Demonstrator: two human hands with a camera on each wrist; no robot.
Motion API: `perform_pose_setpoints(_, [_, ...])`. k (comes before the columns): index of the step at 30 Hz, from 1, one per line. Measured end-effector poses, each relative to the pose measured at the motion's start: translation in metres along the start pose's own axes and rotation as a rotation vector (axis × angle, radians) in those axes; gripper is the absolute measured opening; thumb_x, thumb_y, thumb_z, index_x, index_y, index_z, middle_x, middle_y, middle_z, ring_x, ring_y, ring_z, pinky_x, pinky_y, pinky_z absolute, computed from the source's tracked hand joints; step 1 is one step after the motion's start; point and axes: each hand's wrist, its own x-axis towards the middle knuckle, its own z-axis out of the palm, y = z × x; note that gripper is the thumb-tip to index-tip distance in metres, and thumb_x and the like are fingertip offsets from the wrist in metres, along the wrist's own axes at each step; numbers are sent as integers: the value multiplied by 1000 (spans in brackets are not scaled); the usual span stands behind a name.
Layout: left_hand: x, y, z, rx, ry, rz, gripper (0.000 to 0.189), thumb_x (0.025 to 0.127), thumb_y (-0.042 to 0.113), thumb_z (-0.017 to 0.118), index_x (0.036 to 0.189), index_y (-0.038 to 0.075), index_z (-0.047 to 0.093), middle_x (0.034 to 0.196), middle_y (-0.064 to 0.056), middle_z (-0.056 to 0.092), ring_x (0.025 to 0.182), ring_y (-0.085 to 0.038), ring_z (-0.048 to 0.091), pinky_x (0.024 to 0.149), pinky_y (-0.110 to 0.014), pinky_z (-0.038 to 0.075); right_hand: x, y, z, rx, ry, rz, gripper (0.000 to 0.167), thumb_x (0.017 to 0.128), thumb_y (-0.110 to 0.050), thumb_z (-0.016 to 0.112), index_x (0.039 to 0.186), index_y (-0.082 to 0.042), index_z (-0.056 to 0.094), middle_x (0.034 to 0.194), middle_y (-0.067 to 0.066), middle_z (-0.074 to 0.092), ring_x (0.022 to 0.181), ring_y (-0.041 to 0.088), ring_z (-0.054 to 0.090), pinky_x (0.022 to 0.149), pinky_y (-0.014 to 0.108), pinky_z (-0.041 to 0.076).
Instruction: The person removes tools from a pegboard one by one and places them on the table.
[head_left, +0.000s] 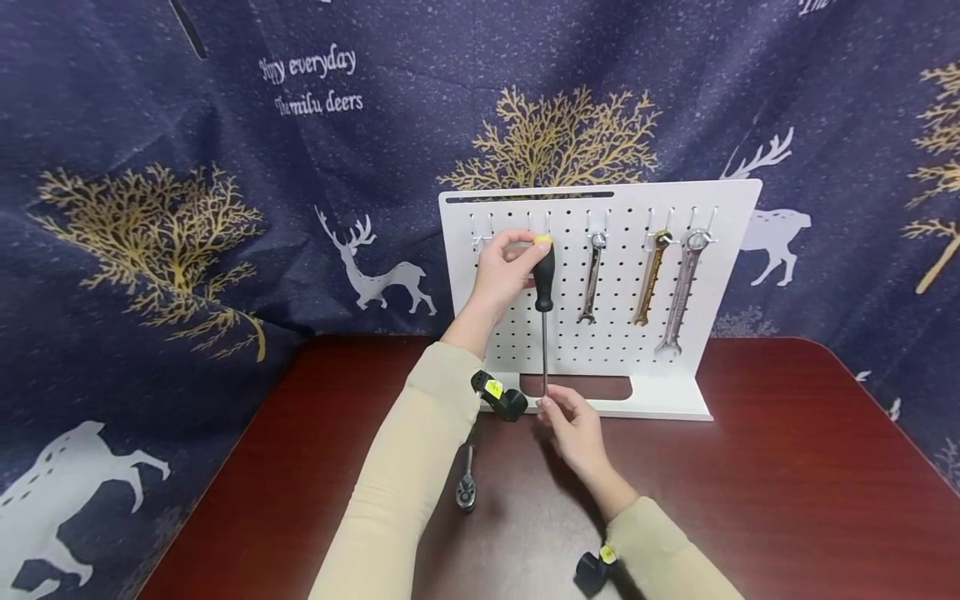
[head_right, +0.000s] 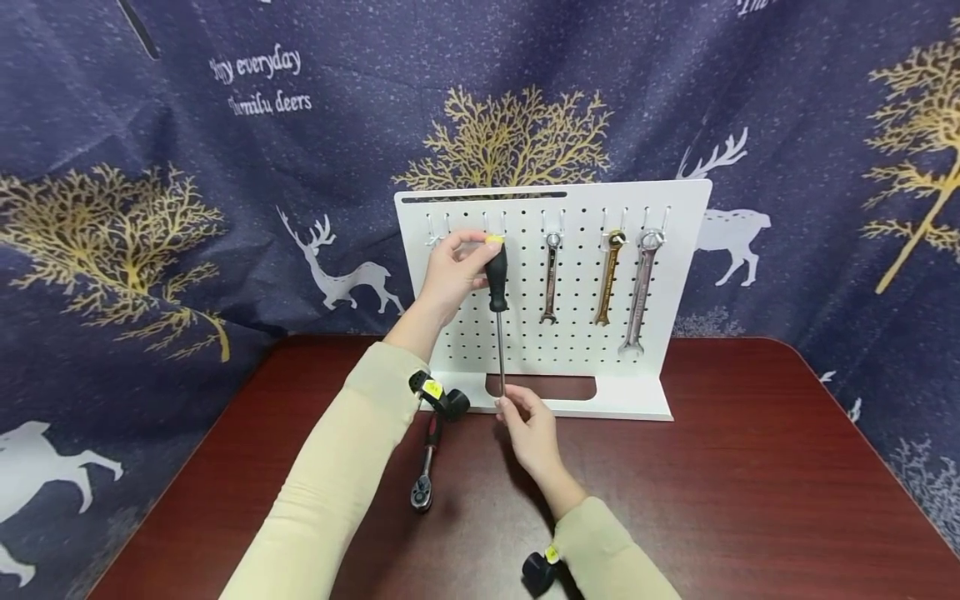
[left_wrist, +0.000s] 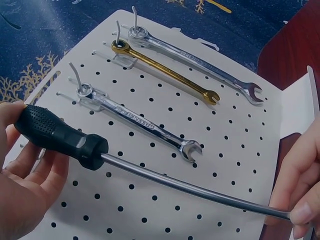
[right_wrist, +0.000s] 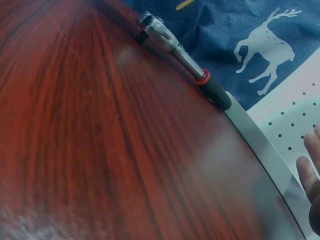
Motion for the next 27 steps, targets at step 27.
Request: perform_pose_setpoints(27, [-25, -25, -33, 1, -36, -9, 31, 88, 20, 67, 117, 8, 63, 110, -14, 67, 79, -9, 64, 72, -30, 59, -16, -10, 5, -132, -129, -83, 16, 90, -3, 60, 104, 6, 63, 94, 25, 70, 76, 20, 66, 67, 17, 53])
